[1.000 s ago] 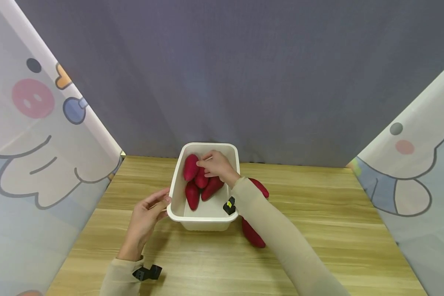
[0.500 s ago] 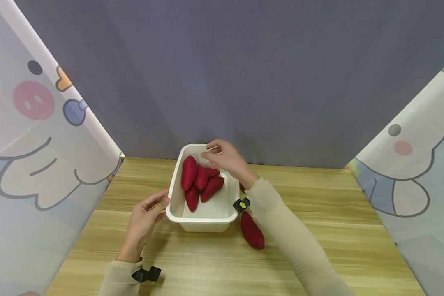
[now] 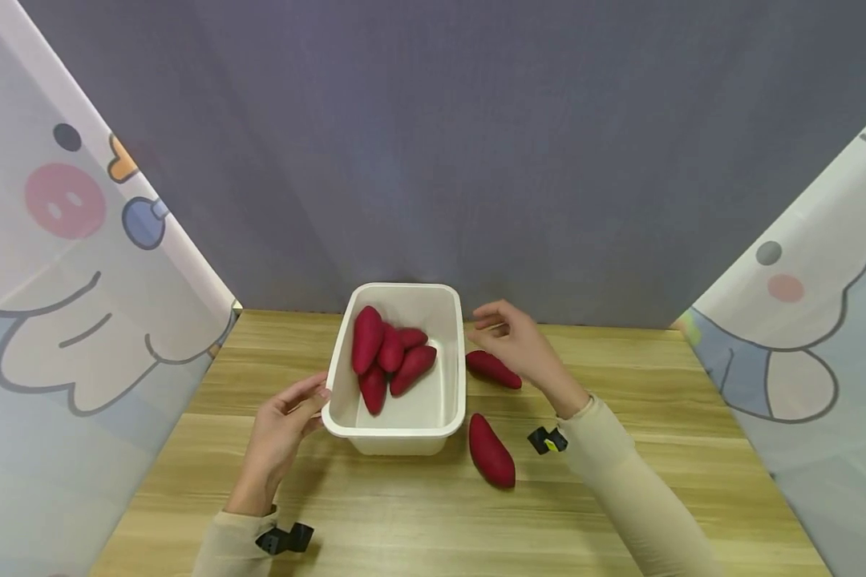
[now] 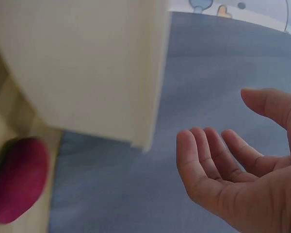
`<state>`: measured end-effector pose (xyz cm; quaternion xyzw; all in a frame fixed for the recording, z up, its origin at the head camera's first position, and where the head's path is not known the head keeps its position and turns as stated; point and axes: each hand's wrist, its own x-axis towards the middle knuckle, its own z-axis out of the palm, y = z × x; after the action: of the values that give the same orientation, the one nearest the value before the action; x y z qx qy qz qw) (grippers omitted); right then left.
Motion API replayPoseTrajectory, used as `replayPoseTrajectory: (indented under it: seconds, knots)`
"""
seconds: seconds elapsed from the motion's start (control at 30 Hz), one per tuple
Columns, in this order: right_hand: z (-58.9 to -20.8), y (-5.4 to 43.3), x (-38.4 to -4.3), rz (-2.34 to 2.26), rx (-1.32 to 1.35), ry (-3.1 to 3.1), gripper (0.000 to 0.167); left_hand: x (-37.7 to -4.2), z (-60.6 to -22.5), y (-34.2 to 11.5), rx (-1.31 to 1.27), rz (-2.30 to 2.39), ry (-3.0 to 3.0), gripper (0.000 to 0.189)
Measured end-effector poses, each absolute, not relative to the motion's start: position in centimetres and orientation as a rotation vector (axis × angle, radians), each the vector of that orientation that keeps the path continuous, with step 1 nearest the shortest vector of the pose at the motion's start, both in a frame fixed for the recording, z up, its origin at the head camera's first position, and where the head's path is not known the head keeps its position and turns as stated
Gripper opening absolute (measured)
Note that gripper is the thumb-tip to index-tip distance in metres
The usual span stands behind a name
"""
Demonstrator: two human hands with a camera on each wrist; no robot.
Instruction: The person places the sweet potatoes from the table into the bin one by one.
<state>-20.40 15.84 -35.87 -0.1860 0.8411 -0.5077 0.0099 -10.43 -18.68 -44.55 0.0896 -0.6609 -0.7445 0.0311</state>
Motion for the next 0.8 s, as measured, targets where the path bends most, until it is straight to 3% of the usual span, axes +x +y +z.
replayPoseTrajectory:
  seconds: [0.4, 0.8]
  knots:
    - [-42.2, 21.2, -20.0, -1.502, -0.362, 2.730, 0.043, -10.3, -44.7, -18.8, 0.276, -2.307, -2.030, 0.046]
    - [-49.1, 22.9, -21.7, -1.554, -0.223, 2.663, 0.059, -10.4, -44.7, -18.7, 0.273, -2.306, -2.028, 0.045]
